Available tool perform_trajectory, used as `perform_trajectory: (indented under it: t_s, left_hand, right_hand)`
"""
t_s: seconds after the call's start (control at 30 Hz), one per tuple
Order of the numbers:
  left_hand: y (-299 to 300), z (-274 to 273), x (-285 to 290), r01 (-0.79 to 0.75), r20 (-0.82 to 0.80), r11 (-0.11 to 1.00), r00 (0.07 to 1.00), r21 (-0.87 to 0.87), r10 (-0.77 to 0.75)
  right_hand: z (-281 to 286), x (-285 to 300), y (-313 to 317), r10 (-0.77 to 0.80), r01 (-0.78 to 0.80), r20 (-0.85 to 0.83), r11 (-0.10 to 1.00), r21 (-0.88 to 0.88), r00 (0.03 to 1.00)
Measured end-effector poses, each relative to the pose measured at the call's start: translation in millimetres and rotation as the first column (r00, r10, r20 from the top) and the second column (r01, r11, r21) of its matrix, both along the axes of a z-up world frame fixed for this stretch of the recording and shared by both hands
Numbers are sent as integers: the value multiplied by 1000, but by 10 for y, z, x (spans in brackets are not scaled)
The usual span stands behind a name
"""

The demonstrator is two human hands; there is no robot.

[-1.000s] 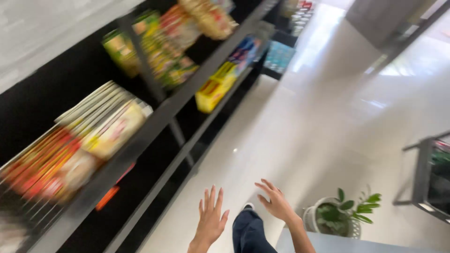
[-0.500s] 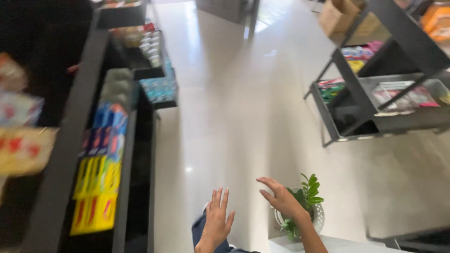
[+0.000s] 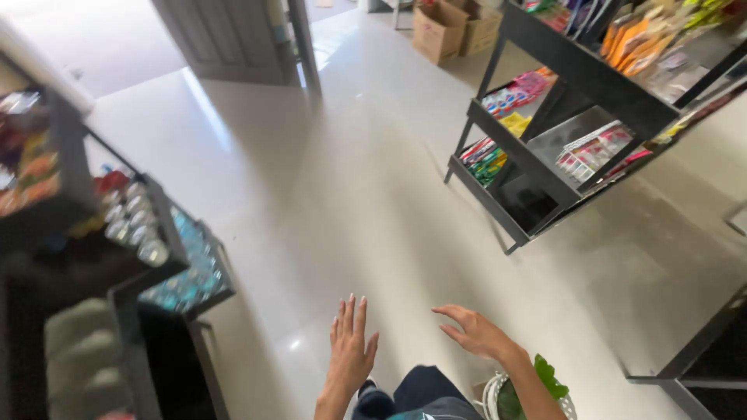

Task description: Restocking powdered milk and coffee packets onto grocery store shelves from cardboard boxes.

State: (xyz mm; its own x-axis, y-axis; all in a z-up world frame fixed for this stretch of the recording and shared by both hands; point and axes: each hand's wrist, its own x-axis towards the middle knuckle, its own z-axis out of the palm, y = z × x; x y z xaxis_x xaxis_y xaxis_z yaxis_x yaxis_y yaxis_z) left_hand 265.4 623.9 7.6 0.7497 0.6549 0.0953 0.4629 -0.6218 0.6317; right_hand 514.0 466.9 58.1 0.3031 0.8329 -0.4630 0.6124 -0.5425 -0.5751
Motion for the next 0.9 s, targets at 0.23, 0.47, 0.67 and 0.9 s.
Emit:
perform_trajectory:
  t_s: [0.23,0.47,0.67,0.9]
  left_hand:
    - [1196,-10,1487,187,26,982,982,-38,-186]
    - [2202,288,3339,319,-97,947,942,-40,-321]
    - [2923,495,4448,324,-113,941,936,-99,-335]
    - [3924,100,5400,196,-80,968,974,-155,-210]
  right_hand:
    - [-210,1001,694,-216,216,-21,976,22,976]
    - [-134,2732,1498,-374,364,24,915,171,927]
    - [118,3780,2415,-336,309,55,910,278,940]
    - [234,4825,3836,-156,163,-50,967,196,986]
